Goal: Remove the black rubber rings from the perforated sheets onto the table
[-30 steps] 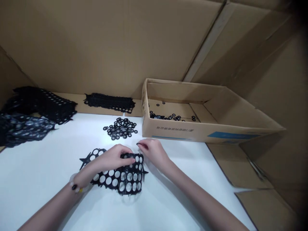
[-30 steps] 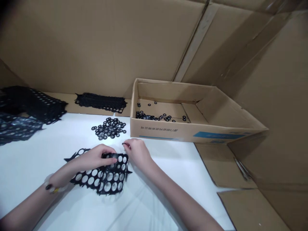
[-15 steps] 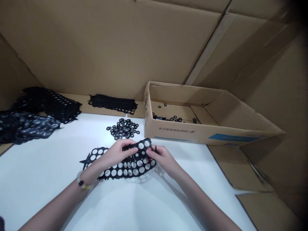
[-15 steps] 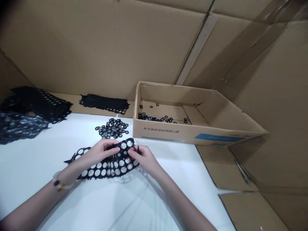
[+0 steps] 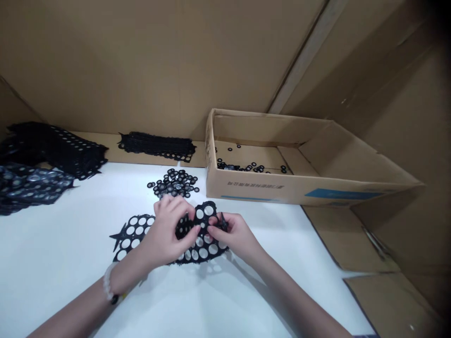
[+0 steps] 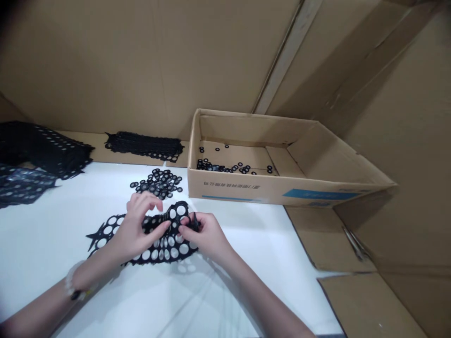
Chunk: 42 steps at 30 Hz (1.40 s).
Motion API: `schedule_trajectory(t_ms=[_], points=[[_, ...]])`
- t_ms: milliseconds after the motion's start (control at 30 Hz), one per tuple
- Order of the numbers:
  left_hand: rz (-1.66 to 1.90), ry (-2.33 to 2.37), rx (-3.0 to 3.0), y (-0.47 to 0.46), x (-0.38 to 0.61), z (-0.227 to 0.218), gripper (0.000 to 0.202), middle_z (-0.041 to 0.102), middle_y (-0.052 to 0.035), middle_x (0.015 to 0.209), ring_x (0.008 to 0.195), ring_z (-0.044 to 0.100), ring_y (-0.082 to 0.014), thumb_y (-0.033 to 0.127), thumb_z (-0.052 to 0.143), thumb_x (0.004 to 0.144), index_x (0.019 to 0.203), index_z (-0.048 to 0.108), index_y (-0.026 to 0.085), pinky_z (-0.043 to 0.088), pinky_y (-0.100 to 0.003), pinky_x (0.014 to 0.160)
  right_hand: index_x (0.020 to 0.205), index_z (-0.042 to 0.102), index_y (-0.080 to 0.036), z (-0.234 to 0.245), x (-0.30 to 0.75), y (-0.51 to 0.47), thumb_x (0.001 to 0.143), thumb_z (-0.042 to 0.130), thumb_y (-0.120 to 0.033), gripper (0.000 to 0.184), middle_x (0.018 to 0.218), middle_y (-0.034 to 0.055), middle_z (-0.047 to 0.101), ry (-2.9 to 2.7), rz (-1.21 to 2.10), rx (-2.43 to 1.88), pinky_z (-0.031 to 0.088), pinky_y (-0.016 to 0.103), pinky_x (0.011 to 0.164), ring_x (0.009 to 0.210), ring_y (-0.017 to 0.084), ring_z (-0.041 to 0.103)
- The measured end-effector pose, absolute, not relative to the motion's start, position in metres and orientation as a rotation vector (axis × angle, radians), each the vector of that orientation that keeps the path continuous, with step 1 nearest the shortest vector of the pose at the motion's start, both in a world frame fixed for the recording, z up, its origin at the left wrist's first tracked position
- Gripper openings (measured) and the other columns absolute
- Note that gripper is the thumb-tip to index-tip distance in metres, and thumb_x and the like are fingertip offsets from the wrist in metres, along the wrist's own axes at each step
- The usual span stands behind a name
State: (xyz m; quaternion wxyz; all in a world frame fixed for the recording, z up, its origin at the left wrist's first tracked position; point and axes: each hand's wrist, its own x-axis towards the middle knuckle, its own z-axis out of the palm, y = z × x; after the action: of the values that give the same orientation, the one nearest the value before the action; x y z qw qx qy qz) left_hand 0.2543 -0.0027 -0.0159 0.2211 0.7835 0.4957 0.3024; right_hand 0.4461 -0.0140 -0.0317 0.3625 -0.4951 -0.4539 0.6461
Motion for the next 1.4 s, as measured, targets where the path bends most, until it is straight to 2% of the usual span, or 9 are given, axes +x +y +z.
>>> schedule_trajectory(t_ms=[100, 300, 600, 767, 967, 1067, 1200, 1300, 1400], points=[[0.672, 1.206, 2.354, -0.010, 0.256, -0.012, 0.008, 0.058, -0.0022, 0.079, 0.087, 0.044, -0.0231, 0.028, 0.052, 0.082, 0.079, 0.050, 0.021, 0.029, -0.039, 0.076, 0.071, 0.054, -0.017, -0.033, 0.445, -0.016, 0.064, 0.072, -0.035, 0.026, 0.056, -0.0030, 0.059, -1.212, 1.623, -1.245, 0.039, 0.023, 0.055, 0.053, 0.012, 0.052], [0.639, 1.214, 2.415, -0.015, 0.260, -0.017, 0.015, 0.059, -0.0006, 0.069, 0.082, 0.046, -0.0220, 0.028, 0.050, 0.083, 0.071, 0.047, 0.019, 0.026, -0.041, 0.075, 0.063, 0.054, -0.016, -0.030, 0.442, -0.020, 0.067, 0.061, -0.022, 0.010, 0.060, -0.0031, 0.052, -1.480, 1.345, -1.289, 0.034, 0.021, 0.053, 0.057, 0.011, 0.045], [0.515, 1.310, 2.242, -0.015, 0.268, -0.019, 0.013, 0.058, 0.0006, 0.064, 0.077, 0.049, -0.0206, 0.021, 0.051, 0.073, 0.062, 0.046, 0.018, 0.028, -0.041, 0.075, 0.063, 0.057, -0.017, -0.030, 0.434, -0.029, 0.072, 0.057, -0.018, 0.009, 0.061, -0.0017, 0.058, -1.775, 1.033, -1.218, 0.042, 0.021, 0.058, 0.057, 0.012, 0.051], [0.487, 1.291, 2.145, -0.013, 0.267, -0.022, 0.014, 0.053, 0.0005, 0.064, 0.078, 0.048, -0.0201, 0.020, 0.045, 0.075, 0.061, 0.044, 0.018, 0.030, -0.040, 0.075, 0.064, 0.056, -0.017, -0.033, 0.432, -0.030, 0.068, 0.055, -0.017, 0.004, 0.060, -0.0021, 0.056, -1.694, 1.057, -1.258, 0.041, 0.021, 0.056, 0.055, 0.011, 0.049], [0.659, 1.224, 2.041, -0.010, 0.264, -0.022, 0.012, 0.049, 0.0007, 0.061, 0.074, 0.045, -0.0190, 0.016, 0.040, 0.073, 0.061, 0.042, 0.018, 0.034, -0.035, 0.072, 0.066, 0.049, -0.018, -0.034, 0.432, -0.028, 0.064, 0.054, -0.020, 0.005, 0.061, -0.0036, 0.049, -1.385, 1.359, -1.243, 0.037, 0.020, 0.053, 0.057, 0.010, 0.043], [0.713, 1.184, 2.036, -0.009, 0.263, -0.021, 0.012, 0.050, 0.0001, 0.061, 0.073, 0.045, -0.0186, 0.015, 0.041, 0.073, 0.062, 0.045, 0.018, 0.035, -0.034, 0.070, 0.067, 0.049, -0.018, -0.034, 0.433, -0.027, 0.063, 0.051, -0.019, 0.004, 0.063, -0.0028, 0.050, -1.327, 1.443, -1.177, 0.039, 0.021, 0.057, 0.060, 0.011, 0.045], [0.693, 1.120, 2.180, -0.011, 0.264, -0.022, 0.016, 0.053, -0.0011, 0.064, 0.074, 0.044, -0.0187, 0.016, 0.040, 0.080, 0.067, 0.048, 0.018, 0.035, -0.034, 0.070, 0.069, 0.050, -0.017, -0.034, 0.433, -0.027, 0.068, 0.051, -0.020, 0.003, 0.063, -0.0033, 0.047, -1.418, 1.395, -1.161, 0.035, 0.022, 0.057, 0.060, 0.011, 0.042], [0.682, 1.086, 2.354, -0.013, 0.264, -0.024, 0.019, 0.055, -0.0020, 0.065, 0.076, 0.044, -0.0196, 0.018, 0.041, 0.084, 0.067, 0.049, 0.017, 0.033, -0.036, 0.072, 0.068, 0.048, -0.017, -0.036, 0.434, -0.027, 0.075, 0.054, -0.026, 0.012, 0.061, -0.0038, 0.044, -1.542, 1.311, -1.228, 0.033, 0.022, 0.055, 0.058, 0.011, 0.039], [0.706, 1.112, 2.389, -0.014, 0.263, -0.026, 0.021, 0.054, -0.0020, 0.064, 0.077, 0.043, -0.0199, 0.018, 0.041, 0.085, 0.066, 0.049, 0.017, 0.033, -0.035, 0.072, 0.067, 0.047, -0.018, -0.040, 0.435, -0.027, 0.077, 0.051, -0.026, 0.014, 0.060, -0.0033, 0.045, -1.562, 1.247, -1.301, 0.034, 0.023, 0.056, 0.058, 0.011, 0.040]])
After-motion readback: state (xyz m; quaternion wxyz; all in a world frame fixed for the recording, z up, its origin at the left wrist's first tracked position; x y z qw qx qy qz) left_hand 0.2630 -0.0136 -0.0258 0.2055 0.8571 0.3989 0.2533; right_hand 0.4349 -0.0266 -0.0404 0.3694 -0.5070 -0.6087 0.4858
